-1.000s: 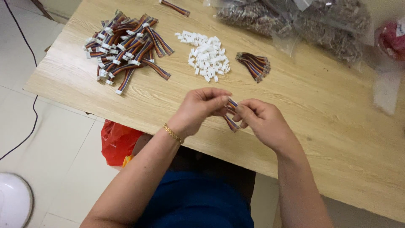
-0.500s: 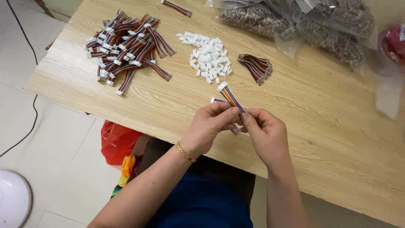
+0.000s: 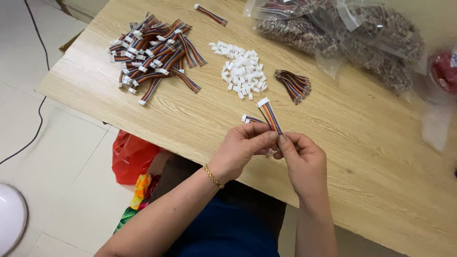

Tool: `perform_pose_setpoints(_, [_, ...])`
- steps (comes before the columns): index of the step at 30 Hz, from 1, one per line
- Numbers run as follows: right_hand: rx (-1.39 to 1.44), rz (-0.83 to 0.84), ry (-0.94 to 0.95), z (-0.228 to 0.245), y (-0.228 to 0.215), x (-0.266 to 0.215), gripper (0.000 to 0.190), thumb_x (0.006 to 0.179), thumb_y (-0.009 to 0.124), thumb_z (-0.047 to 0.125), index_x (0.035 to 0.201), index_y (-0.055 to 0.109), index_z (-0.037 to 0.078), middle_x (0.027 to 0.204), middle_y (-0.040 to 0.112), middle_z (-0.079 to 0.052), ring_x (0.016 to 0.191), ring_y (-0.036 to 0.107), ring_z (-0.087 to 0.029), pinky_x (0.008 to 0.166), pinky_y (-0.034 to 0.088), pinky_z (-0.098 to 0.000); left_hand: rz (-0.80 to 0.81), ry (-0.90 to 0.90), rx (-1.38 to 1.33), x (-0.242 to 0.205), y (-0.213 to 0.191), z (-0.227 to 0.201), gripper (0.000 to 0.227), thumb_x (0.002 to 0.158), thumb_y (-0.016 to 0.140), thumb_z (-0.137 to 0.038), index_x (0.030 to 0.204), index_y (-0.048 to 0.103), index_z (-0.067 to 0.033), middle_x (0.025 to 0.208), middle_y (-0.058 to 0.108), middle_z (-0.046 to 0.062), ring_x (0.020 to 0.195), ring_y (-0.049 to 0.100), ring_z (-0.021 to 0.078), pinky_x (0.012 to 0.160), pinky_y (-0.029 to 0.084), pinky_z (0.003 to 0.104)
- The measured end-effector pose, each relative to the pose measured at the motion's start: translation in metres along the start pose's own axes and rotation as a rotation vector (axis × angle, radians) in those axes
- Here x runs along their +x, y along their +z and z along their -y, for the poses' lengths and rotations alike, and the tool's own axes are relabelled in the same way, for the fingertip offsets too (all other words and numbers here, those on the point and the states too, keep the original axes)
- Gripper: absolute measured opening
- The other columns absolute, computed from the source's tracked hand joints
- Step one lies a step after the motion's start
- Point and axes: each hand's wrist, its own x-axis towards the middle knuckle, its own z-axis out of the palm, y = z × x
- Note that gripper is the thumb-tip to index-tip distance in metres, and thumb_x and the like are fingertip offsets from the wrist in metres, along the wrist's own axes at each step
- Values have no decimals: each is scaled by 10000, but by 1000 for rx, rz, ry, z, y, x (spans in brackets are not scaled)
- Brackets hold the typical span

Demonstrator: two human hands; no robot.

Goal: Assembling ribbon cables into plastic connector housings

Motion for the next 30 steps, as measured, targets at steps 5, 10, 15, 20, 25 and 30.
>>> perform_pose_setpoints(5, [-16, -22, -26, 9, 1, -5, 163, 936, 648, 124, 983, 681, -29, 751, 695, -143, 666, 631, -150, 670, 556, -280, -20, 7, 31, 3, -1, 13, 284, 786, 814, -198, 974, 713, -10, 775, 696, 87, 728, 680, 122, 638, 577, 211])
perform_pose_setpoints(10, [-48, -25, -46, 1, -1, -6, 137, 935, 649, 114, 970, 690, -11, 752, 702, -132, 664, 638, -148, 681, 562, -297, 20, 40, 17, 5, -1, 15, 239, 811, 795, -213, 936, 706, -30, 763, 703, 70, 724, 685, 106, 638, 572, 189])
perform_pose_setpoints(15, [-30, -33, -52, 11, 2, -8, 138, 931, 648, 109, 981, 691, -12, 767, 708, -136, 679, 647, -150, 695, 575, -308, 0, 57, 7, 7, -1, 19, 223, 812, 798, -197, 898, 707, -13, 750, 705, 94, 711, 687, 119, 638, 575, 201])
perform_pose_setpoints(20, [-26, -50, -61, 5, 2, -7, 142, 927, 655, 122, 978, 697, -5, 750, 705, -126, 667, 643, -140, 681, 574, -297, -18, 94, -15, -1, 4, 6, 192, 814, 794, -186, 834, 702, -19, 673, 662, 83, 646, 633, 102, 598, 570, 215])
perform_pose_setpoints(25, [-25, -52, -48, -1, -4, -6, 164, 922, 658, 119, 995, 685, -25, 755, 706, -151, 664, 648, -155, 674, 575, -295, -121, 118, -41, 21, -11, 14, 217, 786, 824, -188, 832, 710, -9, 665, 651, 81, 638, 646, 111, 623, 591, 250])
perform_pose_setpoints(30, [-21, -45, -16, 2, -5, -7, 166, 927, 646, 111, 1014, 673, -28, 739, 693, -155, 643, 638, -156, 642, 571, -289, -148, 118, -54, 20, -17, -8, 225, 807, 804, -201, 848, 713, 0, 659, 645, 87, 625, 646, 125, 623, 588, 260])
